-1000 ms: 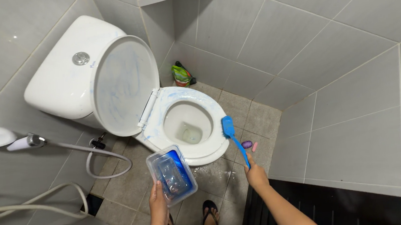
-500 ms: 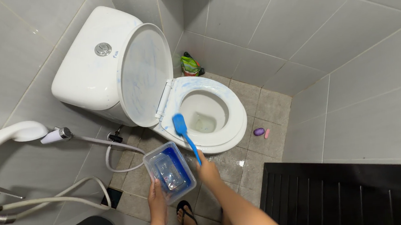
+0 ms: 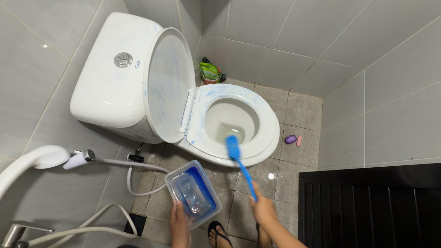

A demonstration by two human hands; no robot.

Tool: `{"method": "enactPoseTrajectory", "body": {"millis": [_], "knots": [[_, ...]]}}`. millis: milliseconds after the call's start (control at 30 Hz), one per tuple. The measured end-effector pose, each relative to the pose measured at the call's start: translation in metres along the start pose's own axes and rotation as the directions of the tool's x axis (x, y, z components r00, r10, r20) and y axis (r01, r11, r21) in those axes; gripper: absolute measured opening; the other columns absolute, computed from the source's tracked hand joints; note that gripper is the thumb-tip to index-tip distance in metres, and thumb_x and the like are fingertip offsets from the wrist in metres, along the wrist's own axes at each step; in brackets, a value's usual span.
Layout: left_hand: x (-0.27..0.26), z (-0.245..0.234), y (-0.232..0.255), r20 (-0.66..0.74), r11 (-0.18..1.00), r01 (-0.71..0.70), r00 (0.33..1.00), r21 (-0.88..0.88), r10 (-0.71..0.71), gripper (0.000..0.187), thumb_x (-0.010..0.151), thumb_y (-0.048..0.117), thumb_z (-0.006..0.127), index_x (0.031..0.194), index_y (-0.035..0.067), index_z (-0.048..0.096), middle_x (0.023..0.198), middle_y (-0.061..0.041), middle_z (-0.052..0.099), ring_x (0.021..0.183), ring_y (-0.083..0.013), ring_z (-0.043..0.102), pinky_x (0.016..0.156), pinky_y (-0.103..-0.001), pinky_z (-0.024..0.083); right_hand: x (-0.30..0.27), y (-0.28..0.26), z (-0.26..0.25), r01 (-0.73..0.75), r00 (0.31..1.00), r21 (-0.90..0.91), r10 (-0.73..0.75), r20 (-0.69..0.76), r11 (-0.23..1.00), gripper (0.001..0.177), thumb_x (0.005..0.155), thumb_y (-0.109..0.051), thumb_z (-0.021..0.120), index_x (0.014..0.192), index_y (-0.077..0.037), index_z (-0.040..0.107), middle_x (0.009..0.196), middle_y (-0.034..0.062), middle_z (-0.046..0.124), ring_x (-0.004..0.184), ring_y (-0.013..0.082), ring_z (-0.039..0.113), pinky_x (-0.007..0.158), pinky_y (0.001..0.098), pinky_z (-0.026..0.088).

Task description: The person uses a blue toilet brush and a plastic container of water to scrub the toilet tank, seat, and bowl. They pour blue cleaning liquid from a bottle into the container and continue scrubbing the toilet surfaces.

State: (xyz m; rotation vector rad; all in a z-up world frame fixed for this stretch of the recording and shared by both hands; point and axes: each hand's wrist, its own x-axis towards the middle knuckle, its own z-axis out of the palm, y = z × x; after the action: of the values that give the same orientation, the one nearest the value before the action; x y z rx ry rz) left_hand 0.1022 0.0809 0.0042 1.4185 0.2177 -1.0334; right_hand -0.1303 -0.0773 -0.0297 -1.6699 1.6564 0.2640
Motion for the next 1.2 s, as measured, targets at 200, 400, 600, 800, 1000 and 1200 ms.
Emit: {"method": "enactPoseTrajectory", "body": {"millis": [200, 400, 600, 800, 1000, 1200], "knots": [[0.015, -0.010, 0.005, -0.010, 1.000, 0.022, 1.000, 0.018, -0.021, 0.067, 0.100, 0.046, 0.044, 0.158, 0.013, 0.036, 0.149, -0.014, 0.054, 0.127, -0.0309, 0.060, 0.103, -0.049, 0.051, 0.018, -0.123, 0.045, 0.233, 0.971, 0.032, -0.234, 0.043, 0.972, 0.065, 0.100, -0.026, 0.058, 0.156, -0.044, 0.031, 0.082, 0.0188, 0.070, 0.075, 0.0344, 0.070, 0.074, 0.0485, 0.055], [0.023, -0.012, 0.027, 0.033, 1.000, -0.001, 0.999, 0.026, 0.000, 0.067, 0.101, 0.046, 0.044, 0.156, 0.010, 0.038, 0.148, -0.015, 0.054, 0.130, -0.0303, 0.058, 0.104, -0.049, 0.050, -0.009, -0.049, 0.033, 0.181, 0.982, 0.042, -0.183, 0.040, 0.982, 0.068, 0.098, -0.029, 0.060, 0.155, -0.047, 0.031, 0.083, 0.0182, 0.071, 0.077, 0.0354, 0.071, 0.075, 0.0491, 0.056], [0.027, -0.003, 0.037, 0.036, 0.993, 0.040, 0.998, 0.108, -0.044, 0.068, 0.100, 0.047, 0.042, 0.159, 0.014, 0.032, 0.148, -0.016, 0.053, 0.131, -0.0317, 0.057, 0.106, -0.049, 0.049, 0.020, 0.091, -0.036, -0.129, 0.979, -0.019, 0.124, -0.164, 0.991, 0.065, 0.097, -0.035, 0.060, 0.155, -0.046, 0.033, 0.087, 0.0193, 0.074, 0.081, 0.0368, 0.076, 0.076, 0.0497, 0.061], [0.045, 0.027, 0.025, 0.038, 0.991, 0.035, 0.998, 0.126, -0.040, 0.066, 0.101, 0.045, 0.043, 0.159, 0.014, 0.035, 0.150, -0.013, 0.051, 0.133, -0.0303, 0.055, 0.105, -0.049, 0.048, 0.145, 0.070, -0.123, 0.081, 0.940, -0.126, -0.118, -0.319, 0.989, 0.066, 0.093, -0.029, 0.063, 0.153, -0.037, 0.039, 0.092, 0.0258, 0.073, 0.089, 0.0469, 0.070, 0.081, 0.0560, 0.056], [0.058, 0.095, 0.023, 0.140, 0.994, -0.102, 0.985, 0.039, 0.096, 0.064, 0.103, 0.037, 0.044, 0.161, 0.011, 0.033, 0.140, -0.016, 0.059, 0.119, -0.0289, 0.063, 0.092, -0.044, 0.057, 0.155, -0.041, -0.196, 0.233, 0.941, -0.047, -0.237, -0.240, 0.971, 0.058, 0.099, -0.032, 0.060, 0.153, -0.027, 0.043, 0.059, 0.0200, 0.068, 0.072, 0.0350, 0.077, 0.124, 0.0526, 0.022], [0.072, 0.182, 0.056, 0.135, 0.977, -0.213, 0.969, 0.031, 0.207, 0.069, 0.103, 0.029, 0.046, 0.164, 0.023, 0.015, 0.139, -0.013, 0.057, 0.113, -0.0224, 0.064, 0.090, -0.037, 0.056, -0.006, -0.070, -0.296, 0.013, 0.967, 0.630, -0.169, 0.188, 0.777, 0.059, 0.099, -0.027, 0.056, 0.156, -0.033, 0.041, 0.051, -0.0061, 0.028, 0.037, 0.0078, 0.027, 0.034, 0.0270, 0.026]]}}
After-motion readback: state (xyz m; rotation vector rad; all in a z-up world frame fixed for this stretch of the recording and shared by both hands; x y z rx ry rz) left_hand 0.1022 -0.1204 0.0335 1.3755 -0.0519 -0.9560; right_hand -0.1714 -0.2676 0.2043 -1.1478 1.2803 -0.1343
